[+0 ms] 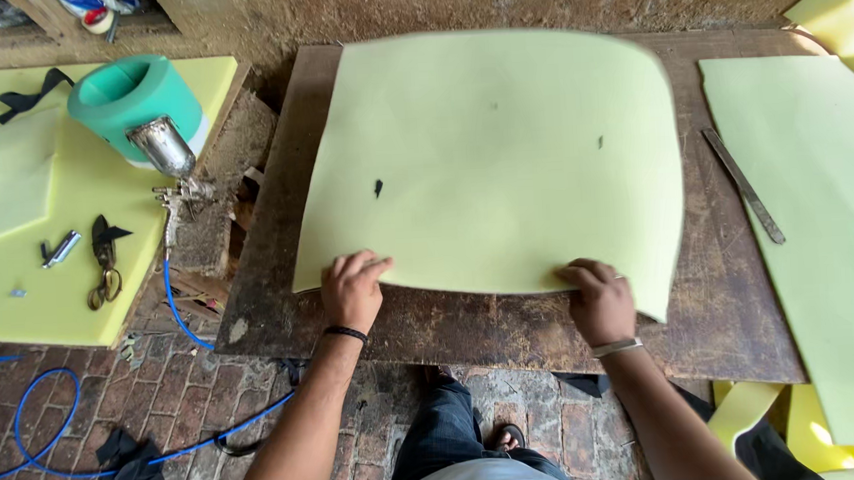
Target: The person cuts a piece of light-colored fabric using a metal ruler and a utility knife on a wooden workbench. They then apply adhesive to a yellow foam sheet using a spray gun, place the cut fabric onto the foam, and smooth it down. Finally, they lay a large black fabric sheet over the assembly and smooth it out.
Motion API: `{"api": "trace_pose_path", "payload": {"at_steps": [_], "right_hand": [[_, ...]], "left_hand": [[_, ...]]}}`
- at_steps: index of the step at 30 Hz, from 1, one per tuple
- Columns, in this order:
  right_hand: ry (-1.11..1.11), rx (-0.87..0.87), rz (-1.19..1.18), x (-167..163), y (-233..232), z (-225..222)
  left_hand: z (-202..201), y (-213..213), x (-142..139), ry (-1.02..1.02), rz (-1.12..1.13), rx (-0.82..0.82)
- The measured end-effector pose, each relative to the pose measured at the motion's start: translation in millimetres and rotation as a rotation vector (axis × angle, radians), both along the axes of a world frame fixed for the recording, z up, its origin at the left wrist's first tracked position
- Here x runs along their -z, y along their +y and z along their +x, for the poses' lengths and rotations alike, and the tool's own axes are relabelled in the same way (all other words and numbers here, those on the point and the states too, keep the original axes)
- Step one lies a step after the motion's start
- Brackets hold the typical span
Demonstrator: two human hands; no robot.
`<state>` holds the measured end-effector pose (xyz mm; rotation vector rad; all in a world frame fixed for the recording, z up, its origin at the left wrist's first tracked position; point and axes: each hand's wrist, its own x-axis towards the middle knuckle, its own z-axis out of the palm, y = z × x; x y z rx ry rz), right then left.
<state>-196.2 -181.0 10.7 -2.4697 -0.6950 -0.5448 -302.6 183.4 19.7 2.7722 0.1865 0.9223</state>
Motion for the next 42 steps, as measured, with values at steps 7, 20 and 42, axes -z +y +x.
{"api": "trace_pose_path", "payload": {"at_steps": [7,20,42], "right_hand": [[0.347,-0.007,-0.189,74,-4,-28],[0.608,-0.023,-0.062,98,1,-64],[0.717,0.632,0.057,117,76,197]], "left_hand": [[-47,-14,67,0.516,-0.183,-0.110],[-57,16,88,0.824,-0.493,-0.239],[141,73,145,0.380,-0.757,-0.087]]}}
